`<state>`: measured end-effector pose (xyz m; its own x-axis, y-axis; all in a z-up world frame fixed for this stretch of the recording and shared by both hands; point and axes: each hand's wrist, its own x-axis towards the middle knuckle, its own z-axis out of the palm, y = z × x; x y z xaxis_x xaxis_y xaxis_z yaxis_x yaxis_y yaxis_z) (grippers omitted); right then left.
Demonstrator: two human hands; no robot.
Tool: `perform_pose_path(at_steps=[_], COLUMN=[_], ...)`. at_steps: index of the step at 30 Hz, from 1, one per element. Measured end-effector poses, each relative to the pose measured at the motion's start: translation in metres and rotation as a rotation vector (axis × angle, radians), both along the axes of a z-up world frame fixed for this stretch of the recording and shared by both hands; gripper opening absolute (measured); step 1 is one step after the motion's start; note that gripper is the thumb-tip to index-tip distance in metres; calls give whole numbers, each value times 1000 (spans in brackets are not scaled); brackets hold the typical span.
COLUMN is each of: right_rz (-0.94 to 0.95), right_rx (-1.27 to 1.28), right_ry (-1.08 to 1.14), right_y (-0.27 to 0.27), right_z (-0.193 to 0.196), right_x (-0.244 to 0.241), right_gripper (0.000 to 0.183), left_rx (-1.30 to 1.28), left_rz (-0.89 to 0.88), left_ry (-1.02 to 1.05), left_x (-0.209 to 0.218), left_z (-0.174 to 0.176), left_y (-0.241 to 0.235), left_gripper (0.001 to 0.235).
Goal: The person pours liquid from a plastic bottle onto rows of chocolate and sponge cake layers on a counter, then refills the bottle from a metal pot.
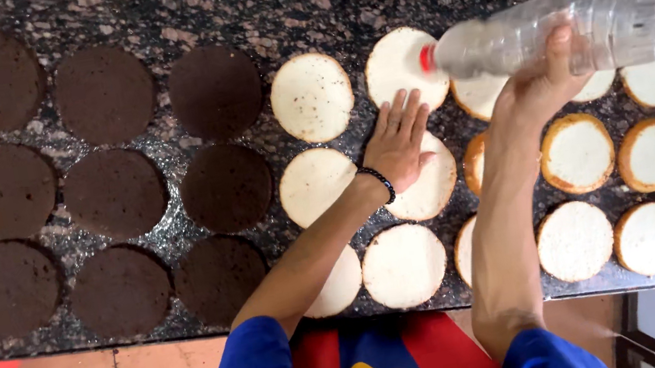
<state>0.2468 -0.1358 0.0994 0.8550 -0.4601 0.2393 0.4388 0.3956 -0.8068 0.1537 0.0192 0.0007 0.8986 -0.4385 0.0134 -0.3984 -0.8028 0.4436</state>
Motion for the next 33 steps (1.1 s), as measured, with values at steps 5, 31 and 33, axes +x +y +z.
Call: perform_pose_path(at_steps=[5,31,33], right_rz=[-25,-154,-99], right_rx=[-64,310,425], right_ry=[-24,68,47], right_y=[7,-79,-88], right_z=[0,-11,-1], right_x=[-12,-92,-91], right_gripper=[79,82,85], left_rx=[27,-485,-590], left_rz=[-20,469,405], left_ry=[-20,355,251], left_x=[16,146,143], left_z=[-4,24,31], left_y=[7,16,21], left_gripper=[87,37,27])
